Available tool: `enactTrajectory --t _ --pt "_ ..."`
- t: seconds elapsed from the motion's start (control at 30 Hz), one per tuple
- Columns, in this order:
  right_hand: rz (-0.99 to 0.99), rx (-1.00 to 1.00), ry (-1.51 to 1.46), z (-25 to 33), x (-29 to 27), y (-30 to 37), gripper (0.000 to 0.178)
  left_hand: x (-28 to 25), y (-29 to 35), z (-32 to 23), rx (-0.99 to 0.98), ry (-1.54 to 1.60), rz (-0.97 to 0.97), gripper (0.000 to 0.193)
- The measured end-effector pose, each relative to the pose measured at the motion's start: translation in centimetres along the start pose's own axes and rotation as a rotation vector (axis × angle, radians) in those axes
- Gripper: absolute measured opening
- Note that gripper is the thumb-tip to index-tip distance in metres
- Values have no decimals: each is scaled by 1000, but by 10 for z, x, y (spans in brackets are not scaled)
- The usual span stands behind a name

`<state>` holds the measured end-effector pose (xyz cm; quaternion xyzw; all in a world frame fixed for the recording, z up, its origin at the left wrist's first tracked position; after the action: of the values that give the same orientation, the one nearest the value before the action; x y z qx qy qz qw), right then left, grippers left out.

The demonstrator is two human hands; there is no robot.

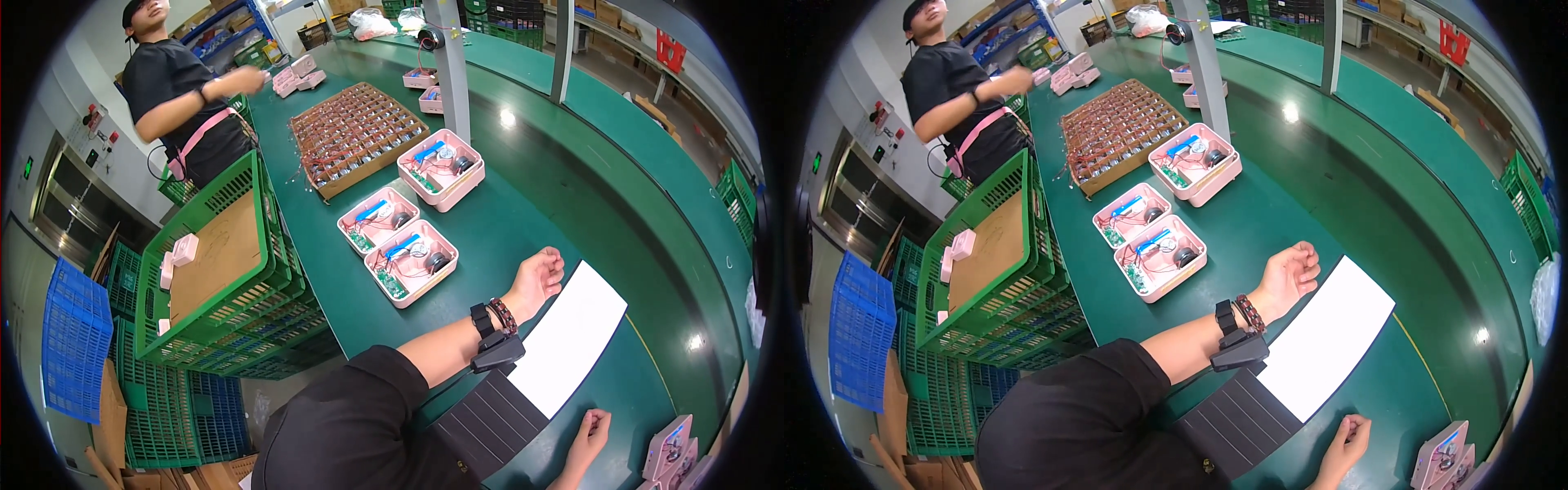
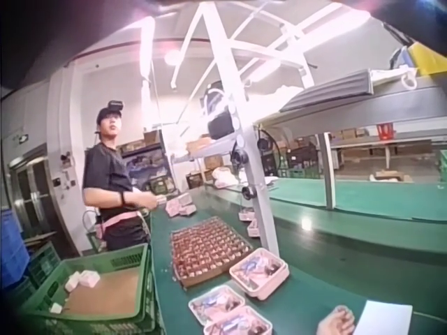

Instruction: The person picks up a pink plastic housing, places it on the work surface, and connects wires to the internal components by hand. They then move the assembled housing to the side and repeat the process with another housing.

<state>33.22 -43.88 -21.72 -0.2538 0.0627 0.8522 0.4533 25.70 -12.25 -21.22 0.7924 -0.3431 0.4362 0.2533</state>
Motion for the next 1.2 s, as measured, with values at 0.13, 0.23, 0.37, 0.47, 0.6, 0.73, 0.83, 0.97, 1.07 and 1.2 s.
enactTrajectory --t 0.13,0.23,0.37,0.47,0.6,0.73,0.83,0.97,1.07,1.2 --pt "-80 -5 11 -1 -13 -7 5 10 -14 10 -11 87 -58 6" --pt "-104 -106 48 13 -6 -11 5 -2 -19 7 12 156 -72 6" --pt "-59 -202 80 22 19 -27 11 0 -18 -19 -69 126 180 10" --pt "-97 -201 68 25 12 -17 12 -8 -18 -21 -95 -4 247 13" --pt "-136 -182 21 15 6 -13 13 -7 -32 -15 -79 37 357 9" --pt "-100 -172 -4 20 8 -9 14 -3 -26 -13 -171 -44 324 17" --pt "-87 -163 -15 28 11 -9 14 -5 -27 -21 -156 -85 297 18" --pt "-106 -215 2 23 16 -17 14 -1 -28 -22 -83 -57 266 20" --pt "-128 -279 -42 24 20 -24 14 1 -28 -28 -64 -72 323 21" --pt "-114 -229 -23 22 16 -20 13 2 -31 -23 -56 -95 337 21"
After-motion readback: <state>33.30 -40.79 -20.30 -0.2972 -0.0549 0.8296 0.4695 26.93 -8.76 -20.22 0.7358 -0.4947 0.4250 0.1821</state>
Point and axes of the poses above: each hand's wrist, its own y-axis away from the middle knuckle, its own x-axis out of the palm, z = x × y, the point moved 7 cm from there along -y, towards the middle knuckle, and after that the axes turned 4 degrees about -y, right-handed, at the moved point
